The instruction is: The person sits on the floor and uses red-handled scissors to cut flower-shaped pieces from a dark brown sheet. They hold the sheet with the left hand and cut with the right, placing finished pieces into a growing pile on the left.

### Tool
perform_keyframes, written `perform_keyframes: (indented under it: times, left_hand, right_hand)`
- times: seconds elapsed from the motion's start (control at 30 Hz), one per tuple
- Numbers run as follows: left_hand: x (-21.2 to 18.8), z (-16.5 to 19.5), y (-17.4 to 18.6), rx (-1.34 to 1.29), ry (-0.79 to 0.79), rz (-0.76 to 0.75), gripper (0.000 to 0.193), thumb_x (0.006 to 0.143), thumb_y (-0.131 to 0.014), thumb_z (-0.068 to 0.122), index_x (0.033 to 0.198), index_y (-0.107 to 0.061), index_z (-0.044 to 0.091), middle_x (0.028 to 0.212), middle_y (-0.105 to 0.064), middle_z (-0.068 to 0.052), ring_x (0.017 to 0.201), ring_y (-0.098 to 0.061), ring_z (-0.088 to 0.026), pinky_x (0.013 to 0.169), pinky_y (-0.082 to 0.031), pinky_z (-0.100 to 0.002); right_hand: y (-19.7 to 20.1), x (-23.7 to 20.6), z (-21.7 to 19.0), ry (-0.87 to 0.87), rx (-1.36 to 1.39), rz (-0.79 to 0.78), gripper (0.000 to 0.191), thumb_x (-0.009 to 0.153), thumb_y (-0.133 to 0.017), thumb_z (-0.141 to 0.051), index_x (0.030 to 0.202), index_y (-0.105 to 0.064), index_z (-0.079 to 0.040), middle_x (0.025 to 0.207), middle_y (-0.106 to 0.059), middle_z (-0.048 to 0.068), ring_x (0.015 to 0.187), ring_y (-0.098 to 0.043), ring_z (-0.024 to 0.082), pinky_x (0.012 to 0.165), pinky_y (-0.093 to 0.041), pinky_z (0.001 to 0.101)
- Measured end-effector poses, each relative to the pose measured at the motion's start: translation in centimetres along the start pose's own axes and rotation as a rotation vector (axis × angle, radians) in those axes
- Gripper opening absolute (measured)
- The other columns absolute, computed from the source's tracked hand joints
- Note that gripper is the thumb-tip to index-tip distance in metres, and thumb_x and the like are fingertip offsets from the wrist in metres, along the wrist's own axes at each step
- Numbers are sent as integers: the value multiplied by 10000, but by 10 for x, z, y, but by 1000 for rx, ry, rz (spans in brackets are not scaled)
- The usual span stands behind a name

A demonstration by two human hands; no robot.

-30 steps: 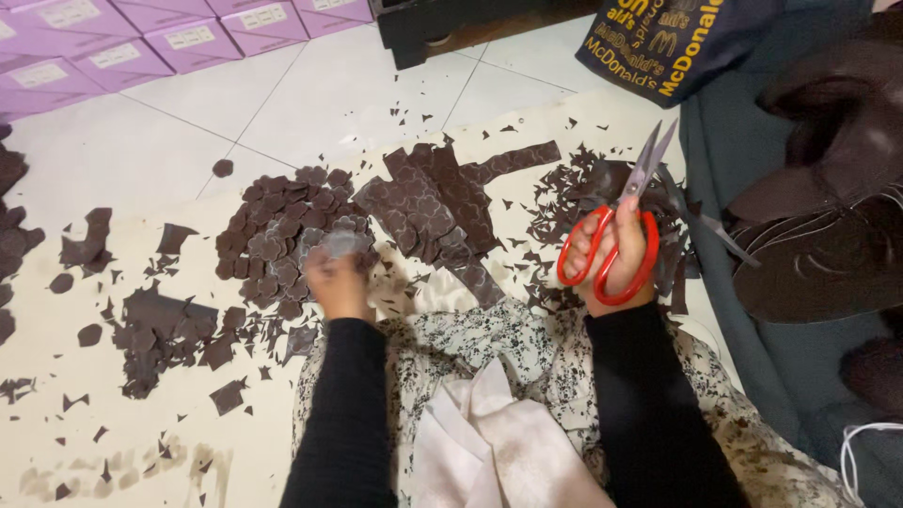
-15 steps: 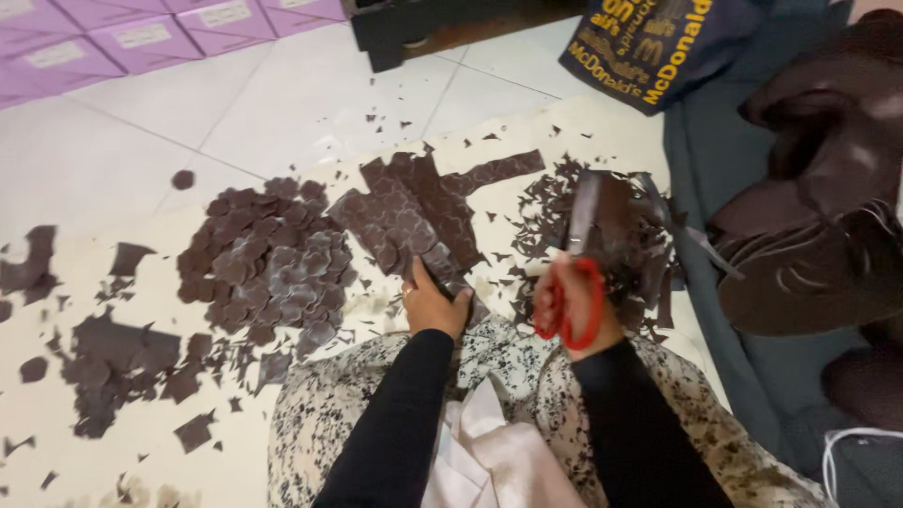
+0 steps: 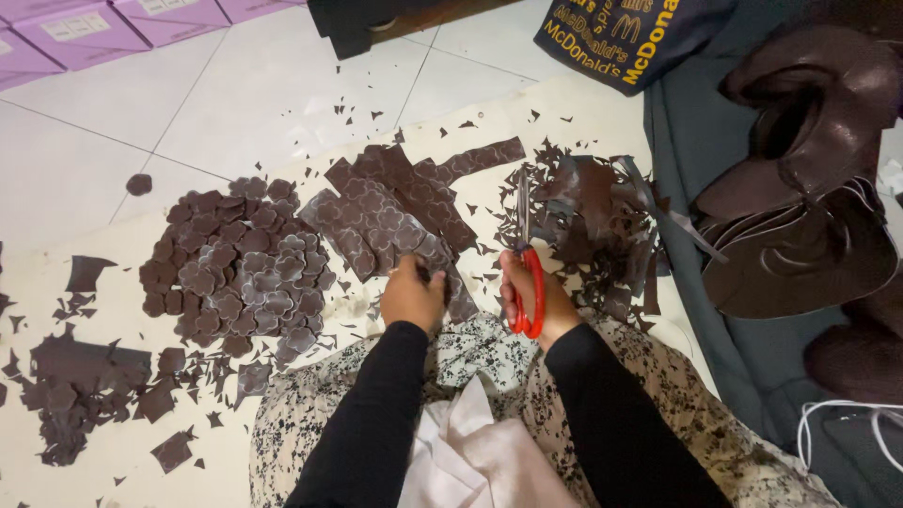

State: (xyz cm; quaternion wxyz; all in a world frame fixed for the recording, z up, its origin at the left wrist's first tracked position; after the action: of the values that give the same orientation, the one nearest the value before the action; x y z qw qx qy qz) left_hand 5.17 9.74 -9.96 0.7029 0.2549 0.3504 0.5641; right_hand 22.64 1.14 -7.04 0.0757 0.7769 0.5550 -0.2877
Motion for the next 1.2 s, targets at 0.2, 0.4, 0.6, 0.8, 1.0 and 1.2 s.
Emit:
perform_keyframes:
  times: [0.2,0.4,0.6,0.8,1.0,1.2]
  left_hand:
    - [-11,8,-15,259,-48,-61,680,640,-911,395,1131,-595,46,1109,-651,-190,1020,-642,-375,819,-542,-474]
    - [-10,7,-18,200,-41,-126,420,818,-781,252,1170,-619,89,1134,-675,-174,1112,-645,-374,931,-536,-489]
    - [-20,21,-5,182,-135,24,614,680,-826,180,1238,-584,93,1153,-625,-213,1055,-605,-421,822,-527,-520]
    - [-22,16,6,1,-187,-4,195,788,-803,203,936,-692,138,962,-698,-149,961,-672,-366,827,-541,-485]
    - [-17,24,19,-675,-248,132,135,886,-785,125,945,-672,80,878,-720,-58,788,-673,-186,721,-540,-313]
    - [-18,38,62,-1185,-159,-32,149,925,-726,78,1032,-632,37,883,-693,-17,754,-647,-78,665,-517,-210]
  right_hand:
    - [0,7,2,15,-54,-2,459,967,-633,-508,778,-495,-112,620,-489,-8,459,-468,111,433,-389,282]
    - [-7,5,-3,-7,-144,23,444,919,-673,-523,826,-535,-111,653,-514,-17,504,-497,101,466,-425,270]
    - [-22,0,-10,-59,-261,53,434,896,-666,-502,933,-600,-74,675,-524,-2,518,-513,114,469,-442,281]
    - [-25,-9,-13,9,-358,25,460,900,-714,-449,963,-634,0,721,-587,14,558,-555,107,502,-485,272]
    - [-18,-12,-21,223,-291,141,365,902,-761,-342,1003,-642,-13,802,-657,52,652,-602,109,607,-530,284]
    - [-28,-23,-48,501,-120,162,200,930,-736,-251,962,-592,-115,925,-685,12,769,-611,82,723,-519,260]
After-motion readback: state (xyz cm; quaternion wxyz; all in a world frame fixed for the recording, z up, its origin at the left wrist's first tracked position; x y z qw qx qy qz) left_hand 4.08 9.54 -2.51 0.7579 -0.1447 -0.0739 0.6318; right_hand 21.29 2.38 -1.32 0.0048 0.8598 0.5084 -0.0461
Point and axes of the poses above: each hand's wrist, its own x-axis towards the middle knuckle, its own y-axis out of the back of the hand, z = x × y, the point moved 3 cm from there along x, towards the middle knuckle
